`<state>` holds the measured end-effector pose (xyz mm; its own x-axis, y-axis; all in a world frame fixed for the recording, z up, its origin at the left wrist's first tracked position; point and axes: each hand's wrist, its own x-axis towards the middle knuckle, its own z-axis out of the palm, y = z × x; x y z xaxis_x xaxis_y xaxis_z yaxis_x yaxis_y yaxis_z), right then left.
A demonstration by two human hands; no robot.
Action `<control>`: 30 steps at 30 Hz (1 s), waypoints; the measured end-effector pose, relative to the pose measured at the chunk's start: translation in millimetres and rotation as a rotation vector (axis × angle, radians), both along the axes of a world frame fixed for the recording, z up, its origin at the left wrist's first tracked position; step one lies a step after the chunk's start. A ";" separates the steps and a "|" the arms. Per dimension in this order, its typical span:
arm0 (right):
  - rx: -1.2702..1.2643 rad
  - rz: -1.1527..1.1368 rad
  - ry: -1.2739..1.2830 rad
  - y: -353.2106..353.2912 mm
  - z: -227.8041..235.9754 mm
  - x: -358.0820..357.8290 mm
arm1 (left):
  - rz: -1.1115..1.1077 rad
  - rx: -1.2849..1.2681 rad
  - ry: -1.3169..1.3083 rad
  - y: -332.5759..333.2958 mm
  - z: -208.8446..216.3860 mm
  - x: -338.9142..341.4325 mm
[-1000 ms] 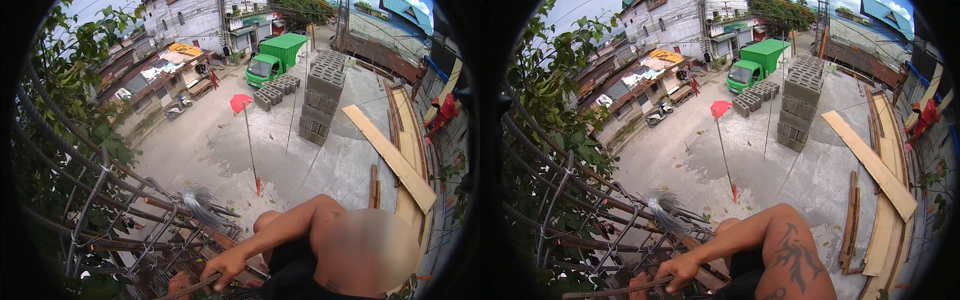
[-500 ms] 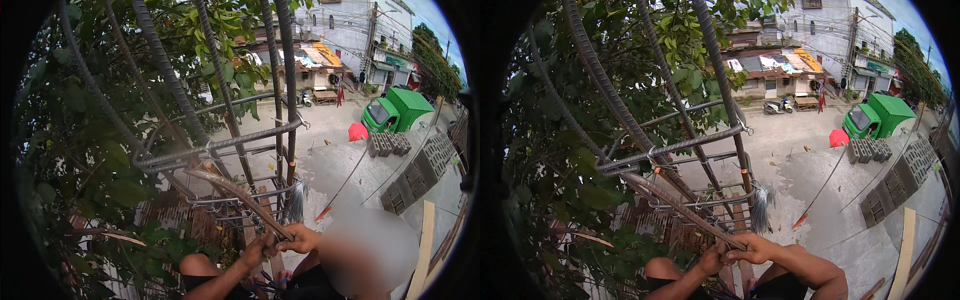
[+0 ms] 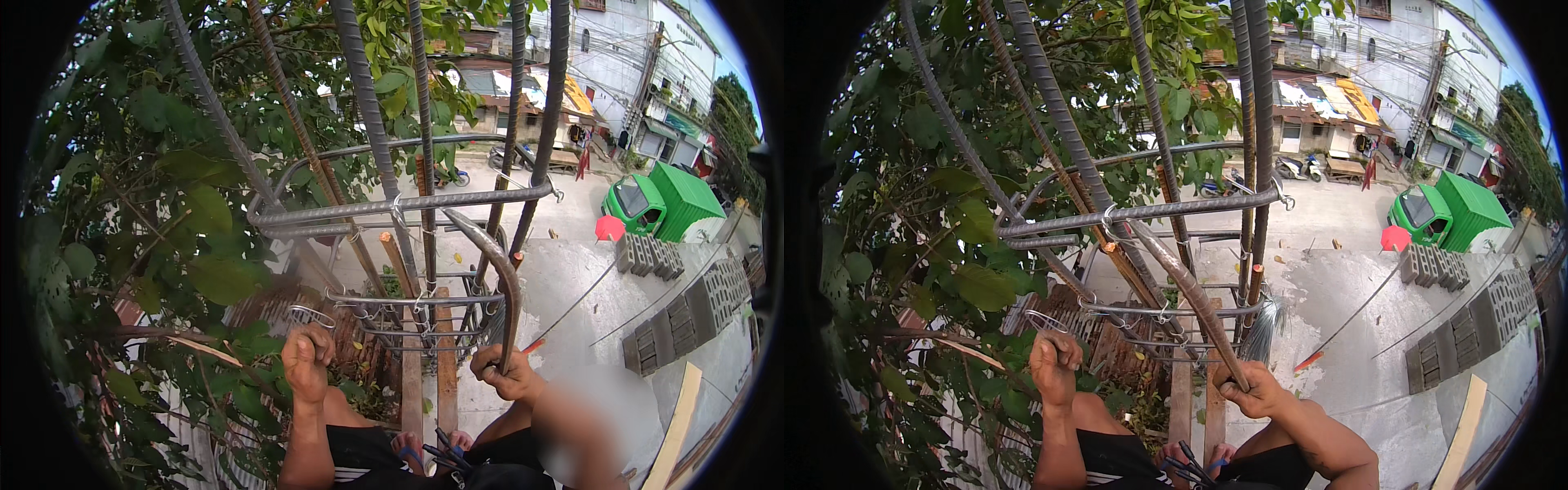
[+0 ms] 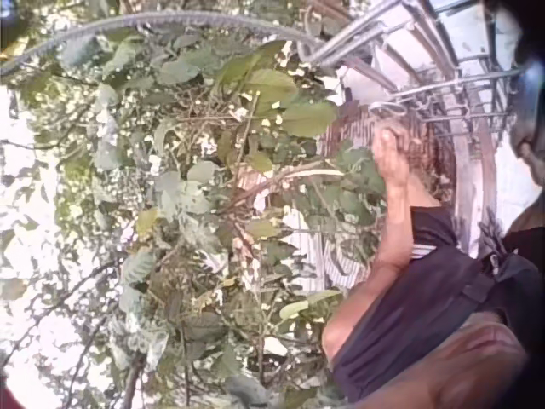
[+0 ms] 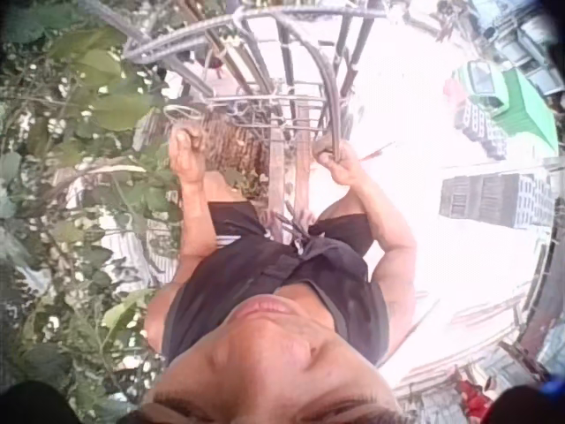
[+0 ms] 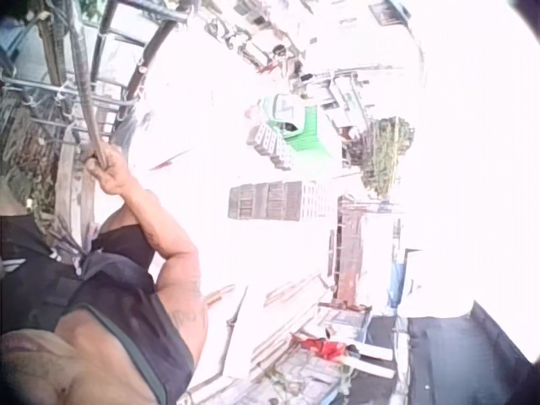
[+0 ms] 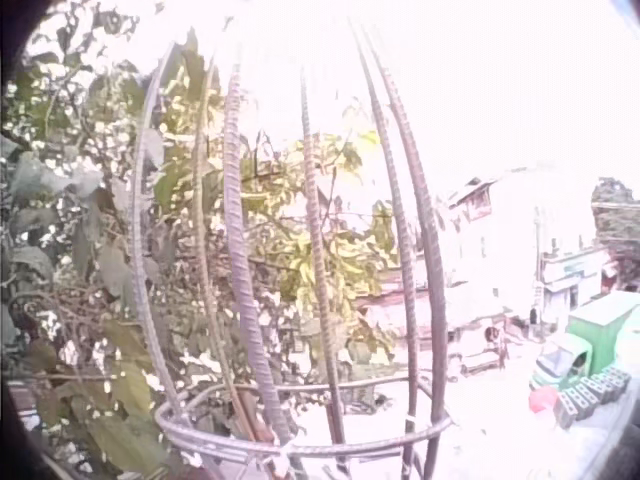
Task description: The person climbs a metal scaffolding structure and uses a curved metal tool to tighten wire ties at the joints of the scaffolding frame. They move along the structure, securing multiple connection points while balancing on the narrow frame.
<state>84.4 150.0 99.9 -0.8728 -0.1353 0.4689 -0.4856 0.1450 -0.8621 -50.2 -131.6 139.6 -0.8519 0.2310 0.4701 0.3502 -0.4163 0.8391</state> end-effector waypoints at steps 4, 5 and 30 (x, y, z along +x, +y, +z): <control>0.268 0.115 -0.073 -8.9 -0.4 3.9 | 0.402 -0.064 0.163 -29.7 50.4 -35.0; 0.243 0.158 -0.132 -14.0 0.4 5.1 | 0.485 -0.067 0.124 -33.7 63.3 -42.7; 0.414 0.247 -0.378 -36.0 6.4 12.8 | 0.129 -0.613 0.187 -33.3 181.6 -96.5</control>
<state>97.2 113.9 106.3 -0.8879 -0.4600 -0.0017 -0.2195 0.4270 -0.8772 -146.7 -164.9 321.2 -0.8070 0.4059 0.4289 0.5288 0.1733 0.8309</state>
